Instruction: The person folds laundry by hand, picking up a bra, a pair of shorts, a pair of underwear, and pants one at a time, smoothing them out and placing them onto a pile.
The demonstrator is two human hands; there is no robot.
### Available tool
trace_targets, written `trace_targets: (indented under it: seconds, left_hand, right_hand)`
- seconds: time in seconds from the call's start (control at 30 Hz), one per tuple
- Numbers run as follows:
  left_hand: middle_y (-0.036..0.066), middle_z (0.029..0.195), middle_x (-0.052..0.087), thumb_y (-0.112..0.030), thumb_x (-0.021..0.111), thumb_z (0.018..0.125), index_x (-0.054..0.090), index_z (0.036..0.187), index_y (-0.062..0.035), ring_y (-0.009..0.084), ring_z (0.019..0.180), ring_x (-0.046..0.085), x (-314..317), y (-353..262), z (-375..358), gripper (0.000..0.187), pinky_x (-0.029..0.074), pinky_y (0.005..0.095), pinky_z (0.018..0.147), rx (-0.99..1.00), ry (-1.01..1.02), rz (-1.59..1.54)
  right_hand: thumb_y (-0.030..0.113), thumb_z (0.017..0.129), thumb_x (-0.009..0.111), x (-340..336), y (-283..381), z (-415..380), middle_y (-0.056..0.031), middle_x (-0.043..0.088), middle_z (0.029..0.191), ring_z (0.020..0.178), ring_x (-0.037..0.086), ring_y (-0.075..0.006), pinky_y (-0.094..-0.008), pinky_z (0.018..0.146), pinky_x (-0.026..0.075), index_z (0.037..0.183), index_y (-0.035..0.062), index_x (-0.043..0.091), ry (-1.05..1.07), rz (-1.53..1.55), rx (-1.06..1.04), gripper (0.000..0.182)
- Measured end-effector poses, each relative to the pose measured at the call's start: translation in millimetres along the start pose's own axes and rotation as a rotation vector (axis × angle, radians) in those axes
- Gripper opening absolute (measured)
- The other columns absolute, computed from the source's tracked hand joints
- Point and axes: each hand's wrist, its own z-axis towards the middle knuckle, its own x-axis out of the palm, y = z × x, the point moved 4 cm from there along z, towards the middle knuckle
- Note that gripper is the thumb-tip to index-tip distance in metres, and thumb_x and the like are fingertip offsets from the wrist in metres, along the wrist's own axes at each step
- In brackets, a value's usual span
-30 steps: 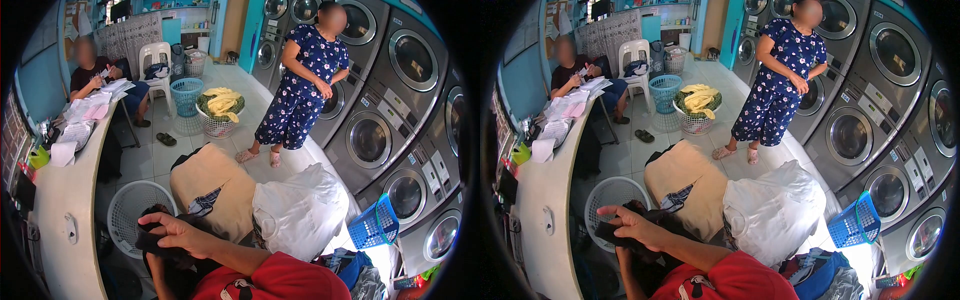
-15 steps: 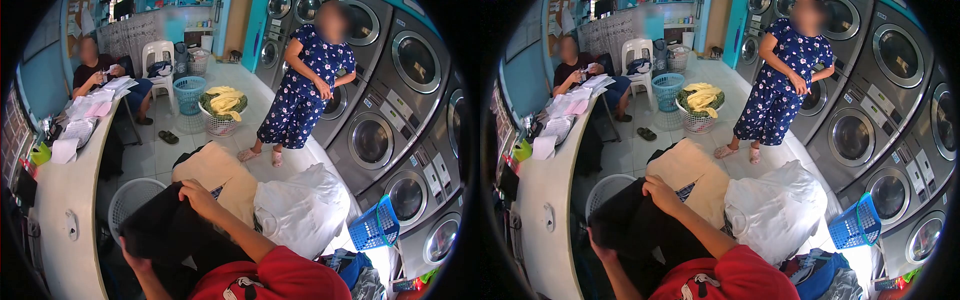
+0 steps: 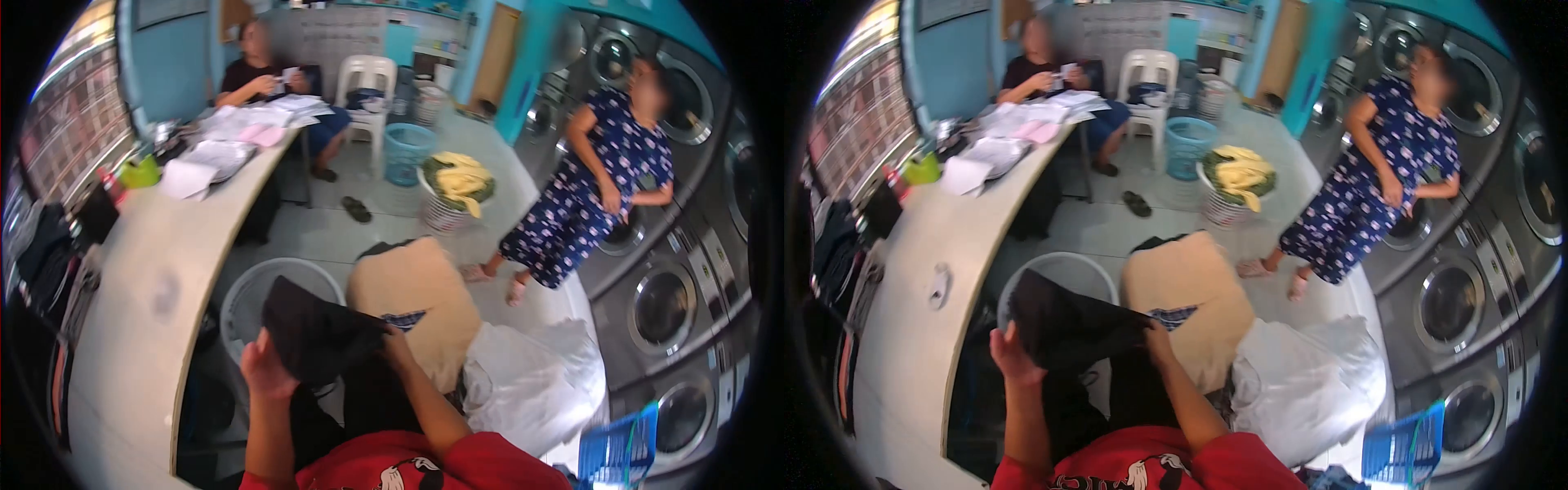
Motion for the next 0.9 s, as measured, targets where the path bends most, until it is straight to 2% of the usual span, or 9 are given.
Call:
trace_targets:
  seconds: [0.1,0.17,0.27,0.4,0.5,0.73,0.8,0.87,0.9]
  left_hand:
    - [0.016,0.137,0.035,-0.041,0.052,0.084,0.028,0.136,-0.0049,0.0322,0.125,0.036,17,-4,8,0.068,0.031,0.0452,0.102,0.035,-0.031,0.191]
    - [0.014,0.137,0.035,-0.037,0.061,0.079,0.024,0.138,-0.0042,0.0313,0.125,0.035,18,-3,7,0.077,0.028,0.0436,0.104,-0.008,-0.084,0.212]
    - [0.014,0.135,0.037,-0.036,0.064,0.075,0.026,0.136,-0.0027,0.0307,0.124,0.038,10,4,5,0.079,0.03,0.0428,0.103,-0.013,-0.174,0.332]
    - [0.015,0.133,0.039,-0.034,0.067,0.072,0.027,0.135,-0.0019,0.0311,0.121,0.04,5,15,1,0.081,0.033,0.0426,0.101,-0.111,-0.146,0.241]
    - [0.017,0.13,0.04,-0.03,0.069,0.07,0.026,0.135,-0.0022,0.0321,0.118,0.044,19,43,2,0.082,0.038,0.0432,0.097,-0.293,-0.035,0.062]
    - [0.012,0.135,0.035,-0.026,0.068,0.076,0.021,0.136,0.0012,0.0221,0.124,0.036,24,87,-20,0.081,0.028,0.0345,0.103,-0.665,0.073,0.037]
    - [0.009,0.132,0.04,-0.022,0.064,0.081,0.027,0.134,0.0017,0.0193,0.122,0.037,25,78,-21,0.069,0.028,0.0323,0.102,-0.853,0.238,0.209]
    - [0.007,0.122,0.049,-0.02,0.059,0.085,0.039,0.128,0.0017,0.0145,0.112,0.044,28,61,-11,0.052,0.034,0.029,0.096,-0.804,0.263,0.384]
    - [0.008,0.118,0.052,-0.017,0.058,0.086,0.044,0.123,0.0032,0.0147,0.11,0.046,25,53,-7,0.045,0.036,0.0292,0.095,-0.938,0.243,0.551]
  right_hand:
    - [0.007,0.081,0.045,1,9,-3,-0.0122,0.057,0.102,0.084,0.06,-0.0217,-0.0327,0.062,0.054,0.112,0.0004,0.052,-0.08,0.083,0.129,0.033]
    - [0.015,0.079,0.056,10,18,-12,-0.0118,0.056,0.101,0.088,0.058,-0.0226,-0.0337,0.06,0.055,0.112,0.001,0.05,-0.063,0.099,0.252,0.036]
    - [0.016,0.079,0.057,19,-1,-11,-0.0118,0.055,0.101,0.087,0.058,-0.0225,-0.0335,0.057,0.054,0.113,0.0026,0.049,0.117,-0.045,0.172,0.038]
    - [0.018,0.079,0.059,54,-21,-39,-0.0127,0.056,0.103,0.085,0.059,-0.0235,-0.0322,0.055,0.054,0.115,0.0026,0.05,0.064,-0.142,0.102,0.04]
    - [0.017,0.082,0.057,75,-60,-46,-0.0139,0.055,0.107,0.085,0.06,-0.0225,-0.0317,0.055,0.053,0.116,0.0035,0.05,0.271,-0.022,0.444,0.038]
    - [0.02,0.081,0.058,88,-9,-63,-0.0108,0.058,0.102,0.084,0.059,-0.0187,-0.0296,0.061,0.051,0.112,0.0049,0.052,0.312,-0.085,0.267,0.035]
    - [0.021,0.081,0.058,94,32,-53,-0.0099,0.059,0.101,0.084,0.059,-0.0177,-0.0291,0.063,0.051,0.111,0.0053,0.053,0.324,-0.162,0.157,0.034]
    - [0.022,0.081,0.058,92,90,-59,-0.009,0.059,0.099,0.084,0.059,-0.0166,-0.0285,0.064,0.051,0.11,0.0057,0.054,0.338,-0.354,-0.012,0.033]
    - [0.023,0.081,0.059,93,125,-61,-0.0085,0.06,0.099,0.084,0.059,-0.016,-0.0282,0.065,0.05,0.109,0.0059,0.054,0.341,-0.527,-0.091,0.033]
